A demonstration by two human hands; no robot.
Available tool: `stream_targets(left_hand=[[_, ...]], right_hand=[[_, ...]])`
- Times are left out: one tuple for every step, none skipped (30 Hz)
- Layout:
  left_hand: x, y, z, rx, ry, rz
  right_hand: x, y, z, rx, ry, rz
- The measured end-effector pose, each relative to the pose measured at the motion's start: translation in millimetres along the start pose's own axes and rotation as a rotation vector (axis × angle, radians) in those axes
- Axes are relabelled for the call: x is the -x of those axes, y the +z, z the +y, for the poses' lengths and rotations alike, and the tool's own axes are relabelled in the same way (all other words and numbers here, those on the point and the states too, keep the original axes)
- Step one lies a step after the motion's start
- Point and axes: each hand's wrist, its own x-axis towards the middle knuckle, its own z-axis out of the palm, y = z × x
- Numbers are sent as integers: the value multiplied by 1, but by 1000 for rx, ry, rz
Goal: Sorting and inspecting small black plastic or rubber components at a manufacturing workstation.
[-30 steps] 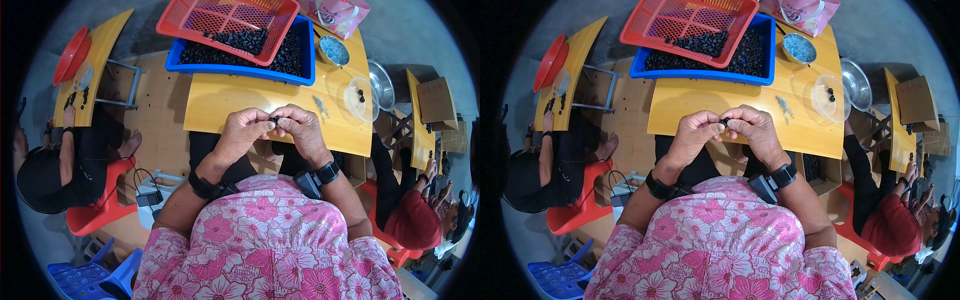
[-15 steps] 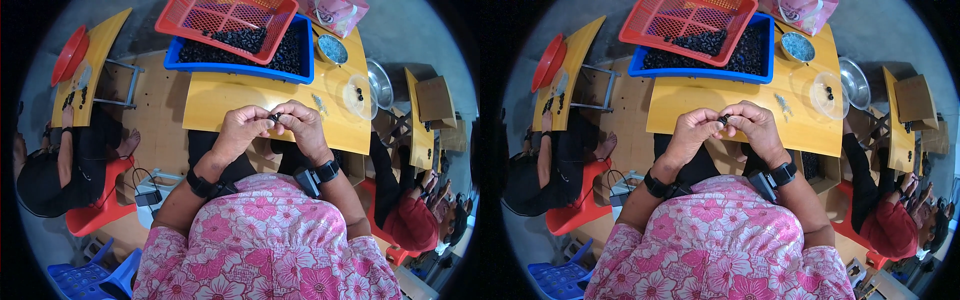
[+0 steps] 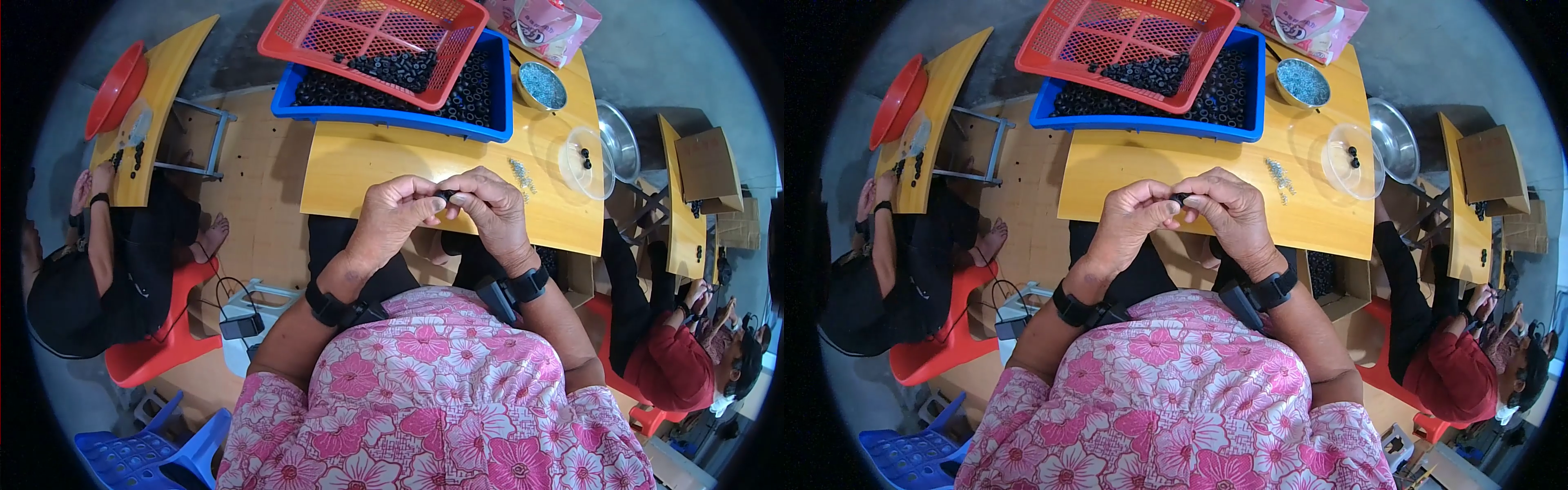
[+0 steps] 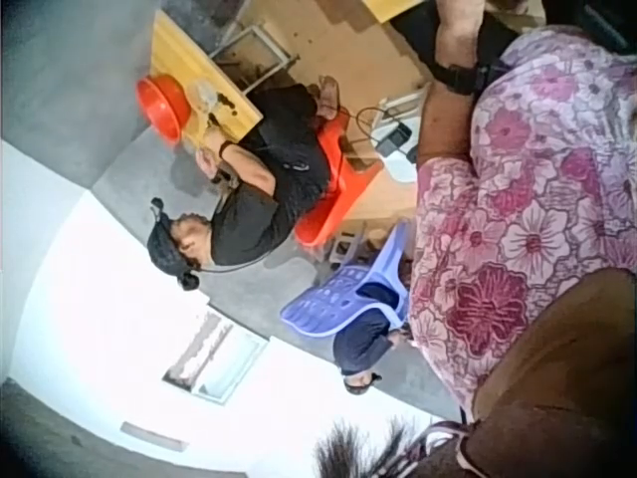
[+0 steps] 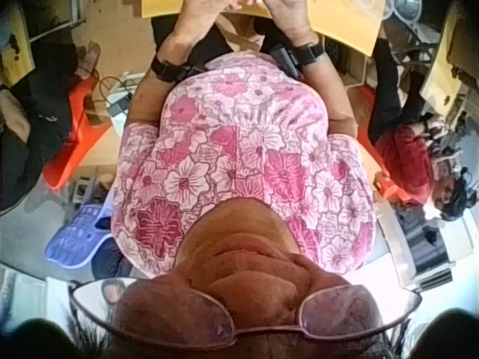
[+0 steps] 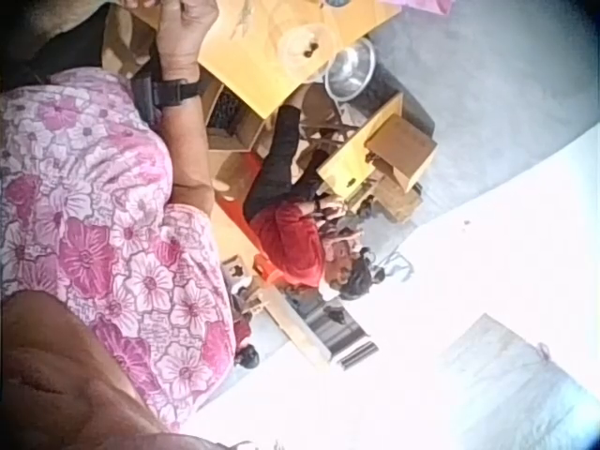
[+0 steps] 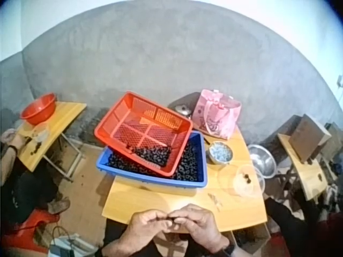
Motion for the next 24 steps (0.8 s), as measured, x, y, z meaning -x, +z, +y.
stream_targets(left_hand=[[0,0,0,15,11,3],[0,-1,-1,14,11,3],[0,-2,-3,2,18,6],[0,-2,-3,-11,26,7],[0,-2,-2,-11,27,6],[0,-1,-1,-42,31,6],[0,0,1,-73,35,4],[1,2,4,-74,34,1],[1,5,8,-62,51,-2],[1,6,9,-50,68,-3],[1,5,8,-49,68,-4],[1,5,6,-149,113,26],[0,4,5,-250,158,57],[0,4,4,-250,159,57],[0,4,4,-293,205,61],[0,4,4,-337,250,66],[0,4,4,-337,250,67],[0,4,4,-379,294,83],[0,4,4,-420,338,95],[0,4,3,-420,337,94],[-1,3,0,-420,358,93],[-1,1,-2,-421,378,94],[-1,1,-4,-421,377,94],[-1,0,-5,-414,385,93]], right_hand=[[0,0,0,0,-3,0],[1,1,0,0,-4,0],[2,2,0,-40,18,5],[3,2,1,-79,40,12],[3,1,2,-78,39,13],[3,1,3,-96,66,11],[4,0,4,-115,95,12],[4,0,5,-114,95,14],[4,0,7,-241,154,12],[4,0,8,-368,213,9],[5,-1,8,-368,213,10],[6,-2,9,-482,284,-9],[6,-3,9,-596,355,-28],[5,-4,9,-596,355,-29],[5,-5,9,-637,375,-53],[4,-5,9,-680,395,-79],[4,-6,8,-680,395,-81],[4,-9,7,-698,456,-124],[5,-10,6,-716,516,-164],[6,-11,7,-717,517,-162],[7,-11,8,-725,531,-176],[7,-11,9,-733,547,-191],[8,-10,9,-734,548,-191],[8,-9,9,-741,551,-203]])
